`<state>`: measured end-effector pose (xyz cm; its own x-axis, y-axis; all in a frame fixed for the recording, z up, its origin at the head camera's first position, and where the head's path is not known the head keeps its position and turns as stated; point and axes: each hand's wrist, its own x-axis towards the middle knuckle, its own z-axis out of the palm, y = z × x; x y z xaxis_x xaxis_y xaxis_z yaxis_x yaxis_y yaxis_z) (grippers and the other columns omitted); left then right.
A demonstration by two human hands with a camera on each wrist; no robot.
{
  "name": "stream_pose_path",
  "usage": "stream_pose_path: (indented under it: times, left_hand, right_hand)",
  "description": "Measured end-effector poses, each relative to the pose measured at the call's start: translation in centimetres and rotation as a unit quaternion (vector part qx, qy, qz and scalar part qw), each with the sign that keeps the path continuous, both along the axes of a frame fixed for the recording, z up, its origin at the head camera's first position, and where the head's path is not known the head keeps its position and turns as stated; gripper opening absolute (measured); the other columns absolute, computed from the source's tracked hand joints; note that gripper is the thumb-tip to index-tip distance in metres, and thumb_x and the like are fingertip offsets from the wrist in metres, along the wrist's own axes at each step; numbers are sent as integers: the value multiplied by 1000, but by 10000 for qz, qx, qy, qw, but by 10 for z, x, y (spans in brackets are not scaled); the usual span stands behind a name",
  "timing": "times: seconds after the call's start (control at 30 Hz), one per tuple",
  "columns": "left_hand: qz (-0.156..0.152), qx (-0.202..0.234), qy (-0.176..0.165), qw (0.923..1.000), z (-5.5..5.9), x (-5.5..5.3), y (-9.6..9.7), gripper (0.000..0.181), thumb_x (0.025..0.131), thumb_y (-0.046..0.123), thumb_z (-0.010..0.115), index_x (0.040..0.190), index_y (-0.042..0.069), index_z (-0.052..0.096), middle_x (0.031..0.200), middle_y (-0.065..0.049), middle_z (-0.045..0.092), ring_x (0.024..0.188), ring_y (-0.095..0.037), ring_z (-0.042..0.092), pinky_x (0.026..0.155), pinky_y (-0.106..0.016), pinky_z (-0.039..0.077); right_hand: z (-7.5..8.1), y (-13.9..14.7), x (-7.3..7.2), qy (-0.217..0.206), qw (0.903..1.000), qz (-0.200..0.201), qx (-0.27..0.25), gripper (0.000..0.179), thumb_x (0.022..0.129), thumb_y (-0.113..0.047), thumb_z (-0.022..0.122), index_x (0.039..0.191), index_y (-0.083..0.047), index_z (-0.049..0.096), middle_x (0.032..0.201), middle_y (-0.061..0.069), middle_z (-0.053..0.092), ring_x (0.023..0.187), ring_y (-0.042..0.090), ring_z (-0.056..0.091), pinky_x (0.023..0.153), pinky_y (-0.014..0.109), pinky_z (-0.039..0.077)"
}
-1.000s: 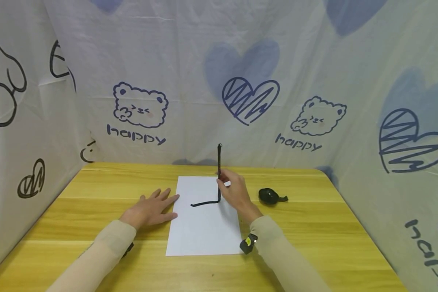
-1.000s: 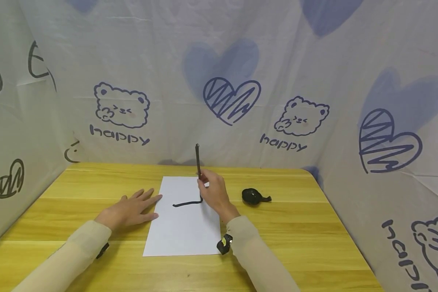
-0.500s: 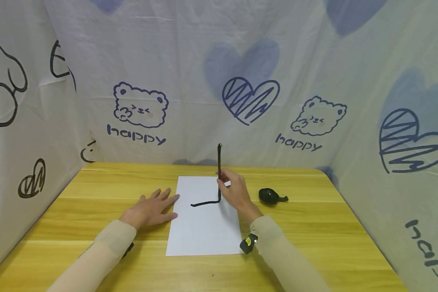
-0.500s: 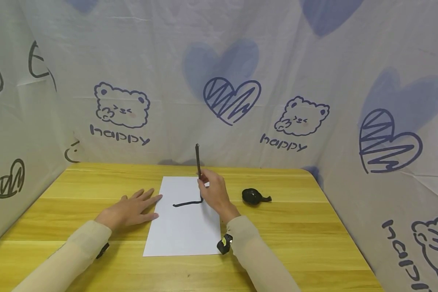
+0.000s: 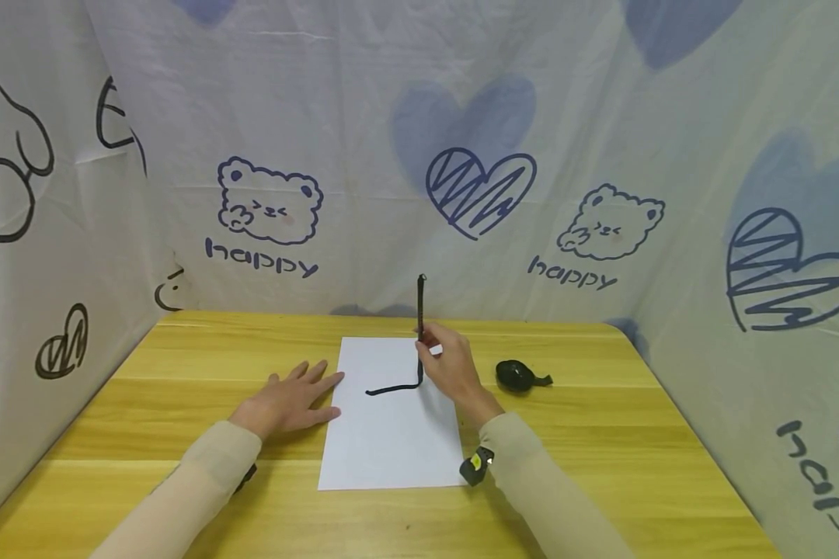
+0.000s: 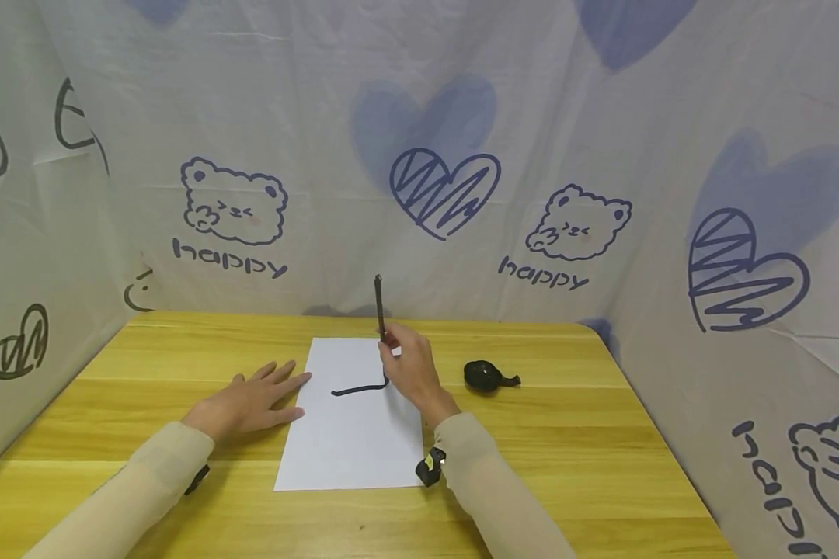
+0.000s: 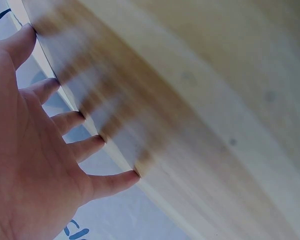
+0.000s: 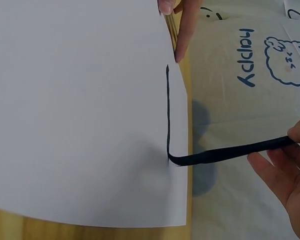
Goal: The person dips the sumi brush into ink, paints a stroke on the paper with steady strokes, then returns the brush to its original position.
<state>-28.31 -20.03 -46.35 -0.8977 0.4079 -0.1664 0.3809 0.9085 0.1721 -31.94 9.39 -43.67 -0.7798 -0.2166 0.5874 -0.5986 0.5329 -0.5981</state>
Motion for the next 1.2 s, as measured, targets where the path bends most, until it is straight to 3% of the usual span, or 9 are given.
stream_pose_path:
  times: [0.6, 1.2]
  left_hand:
    - [3, 35, -20, 10000, 1, 1, 0, 74, 102, 61, 50, 162, 21, 35, 169, -21, 27, 154, -53, 25, 112, -84, 21]
    - [-5, 35, -22, 10000, -1, 1, 0, 74, 102, 62, 50, 162, 21, 35, 169, -21, 28, 154, -53, 26, 112, -84, 22]
  right_hand:
    - [3, -2, 3, 169, 9995, 151, 236, 16, 95, 1, 68, 109, -2, 72, 93, 13, 75, 82, 22, 72, 65, 20, 59]
    - [3, -2, 5, 320, 9989, 205, 291, 15, 93, 1, 69, 108, -1, 72, 92, 14, 75, 81, 22, 72, 64, 22, 60]
